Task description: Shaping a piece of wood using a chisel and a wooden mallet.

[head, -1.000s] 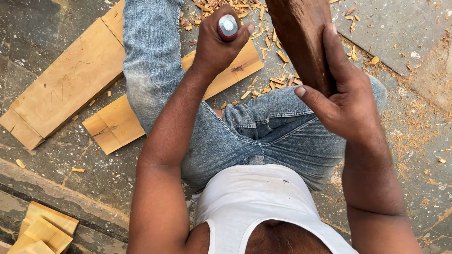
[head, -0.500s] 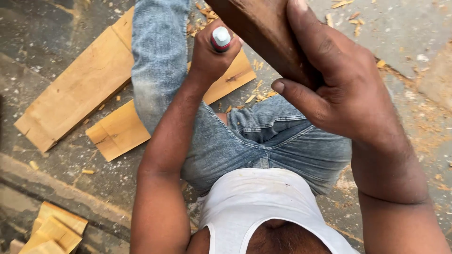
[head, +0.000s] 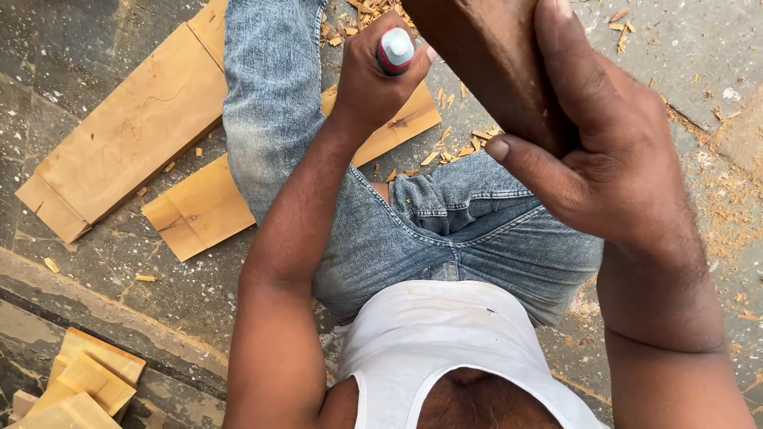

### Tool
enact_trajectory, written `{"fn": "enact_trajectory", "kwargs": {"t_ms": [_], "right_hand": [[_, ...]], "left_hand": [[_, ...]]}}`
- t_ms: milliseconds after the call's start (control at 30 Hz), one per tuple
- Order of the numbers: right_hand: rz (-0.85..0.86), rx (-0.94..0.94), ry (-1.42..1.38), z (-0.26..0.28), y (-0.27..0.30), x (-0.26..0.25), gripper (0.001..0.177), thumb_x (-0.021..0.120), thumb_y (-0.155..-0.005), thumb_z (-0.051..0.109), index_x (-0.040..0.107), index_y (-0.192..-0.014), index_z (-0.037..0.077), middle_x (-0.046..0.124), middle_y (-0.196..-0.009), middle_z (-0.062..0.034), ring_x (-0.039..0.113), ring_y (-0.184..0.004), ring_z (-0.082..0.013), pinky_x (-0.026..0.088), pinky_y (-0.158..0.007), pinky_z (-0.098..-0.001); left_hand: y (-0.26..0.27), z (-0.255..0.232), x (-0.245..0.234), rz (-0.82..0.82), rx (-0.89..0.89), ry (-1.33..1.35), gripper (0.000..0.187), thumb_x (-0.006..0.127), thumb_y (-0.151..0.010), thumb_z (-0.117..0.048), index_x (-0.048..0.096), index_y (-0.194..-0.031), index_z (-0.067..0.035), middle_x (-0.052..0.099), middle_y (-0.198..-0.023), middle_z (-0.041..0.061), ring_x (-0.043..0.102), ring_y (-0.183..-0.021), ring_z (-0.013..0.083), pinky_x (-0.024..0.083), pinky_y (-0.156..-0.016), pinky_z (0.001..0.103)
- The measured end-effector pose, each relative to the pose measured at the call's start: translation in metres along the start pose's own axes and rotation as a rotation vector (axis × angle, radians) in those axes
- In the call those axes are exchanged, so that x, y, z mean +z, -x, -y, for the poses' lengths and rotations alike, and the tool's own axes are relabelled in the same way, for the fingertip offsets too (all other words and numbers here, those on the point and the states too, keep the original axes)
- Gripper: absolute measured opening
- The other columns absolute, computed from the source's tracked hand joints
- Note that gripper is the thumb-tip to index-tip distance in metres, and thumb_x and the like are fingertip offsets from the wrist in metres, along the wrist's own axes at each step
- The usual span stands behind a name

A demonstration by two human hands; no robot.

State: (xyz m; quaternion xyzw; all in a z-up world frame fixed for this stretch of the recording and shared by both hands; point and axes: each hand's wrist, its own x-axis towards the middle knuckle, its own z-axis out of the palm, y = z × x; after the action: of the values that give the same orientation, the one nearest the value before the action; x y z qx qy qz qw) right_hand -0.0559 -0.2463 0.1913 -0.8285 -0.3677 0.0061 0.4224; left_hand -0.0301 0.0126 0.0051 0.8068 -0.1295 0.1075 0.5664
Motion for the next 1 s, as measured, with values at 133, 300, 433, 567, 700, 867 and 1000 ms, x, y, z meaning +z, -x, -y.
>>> {"fn": "enact_trajectory", "kwargs": {"t_ms": [133, 300, 433, 567, 700, 867, 1000], "right_hand": [[0.013, 0.059, 0.014, -0.001, 0.002, 0.0, 0.09, 0.086, -0.095, 0.004, 0.028, -0.163, 0.011, 0.066, -0.128, -0.0231, 0.072, -0.115, -0.0303, 0.057, -0.092, -0.0356], [0.006, 0.043, 0.005, -0.006, 0.007, 0.001, 0.089, 0.084, -0.099, 0.005, 0.024, -0.162, 0.015, 0.065, -0.134, -0.0232, 0.072, -0.123, -0.0299, 0.058, -0.097, -0.034], [0.006, 0.03, 0.012, -0.007, 0.008, 0.002, 0.091, 0.087, -0.1, 0.006, 0.024, -0.166, 0.015, 0.066, -0.132, -0.0241, 0.072, -0.12, -0.0302, 0.058, -0.095, -0.0345], [0.0, 0.047, -0.032, -0.001, 0.006, 0.003, 0.09, 0.086, -0.099, 0.004, 0.025, -0.164, 0.016, 0.063, -0.141, -0.0233, 0.069, -0.129, -0.0298, 0.058, -0.103, -0.0341], [-0.002, 0.04, -0.031, 0.004, 0.0, 0.002, 0.092, 0.088, -0.092, 0.005, 0.028, -0.162, 0.013, 0.061, -0.141, -0.0251, 0.067, -0.13, -0.0323, 0.056, -0.103, -0.0364], [0.018, 0.044, -0.011, 0.014, -0.008, -0.003, 0.09, 0.088, -0.091, 0.004, 0.031, -0.161, 0.008, 0.063, -0.133, -0.0245, 0.069, -0.121, -0.0319, 0.055, -0.098, -0.0355], [0.07, 0.133, -0.006, 0.021, -0.016, -0.005, 0.092, 0.089, -0.087, 0.003, 0.035, -0.162, 0.006, 0.067, -0.118, -0.0222, 0.072, -0.1, -0.0289, 0.056, -0.085, -0.0352]], "left_hand": [[0.001, 0.001, 0.002, 0.011, 0.012, -0.006, 0.027, 0.081, -0.098, -0.013, 0.056, -0.089, -0.009, 0.065, -0.073, 0.001, 0.07, -0.071, 0.0075, 0.056, -0.06, 0.027], [0.004, -0.001, 0.002, 0.023, -0.024, -0.015, 0.029, 0.081, -0.099, -0.014, 0.055, -0.087, -0.009, 0.061, -0.07, 0.0, 0.066, -0.067, 0.0064, 0.052, -0.057, 0.028], [0.003, -0.005, -0.001, 0.017, -0.015, 0.003, 0.029, 0.081, -0.098, -0.013, 0.055, -0.088, -0.009, 0.061, -0.071, 0.0, 0.063, -0.067, 0.0069, 0.051, -0.058, 0.028], [0.003, -0.004, -0.005, 0.065, -0.023, 0.009, 0.029, 0.081, -0.098, -0.012, 0.055, -0.087, -0.009, 0.059, -0.07, -0.001, 0.063, -0.066, 0.0066, 0.05, -0.057, 0.028], [0.004, 0.01, -0.008, 0.041, -0.004, 0.004, 0.025, 0.079, -0.099, -0.011, 0.056, -0.09, -0.009, 0.063, -0.075, -0.001, 0.069, -0.073, 0.005, 0.059, -0.06, 0.025], [0.005, 0.007, -0.012, -0.009, -0.047, 0.006, 0.026, 0.078, -0.095, -0.004, 0.054, -0.086, -0.008, 0.062, -0.073, 0.001, 0.065, -0.069, 0.0072, 0.054, -0.06, 0.027], [0.01, 0.015, -0.008, 0.0, -0.087, 0.011, 0.025, 0.076, -0.092, -0.002, 0.054, -0.082, -0.006, 0.065, -0.072, 0.0, 0.067, -0.067, 0.0076, 0.055, -0.058, 0.027]]}}
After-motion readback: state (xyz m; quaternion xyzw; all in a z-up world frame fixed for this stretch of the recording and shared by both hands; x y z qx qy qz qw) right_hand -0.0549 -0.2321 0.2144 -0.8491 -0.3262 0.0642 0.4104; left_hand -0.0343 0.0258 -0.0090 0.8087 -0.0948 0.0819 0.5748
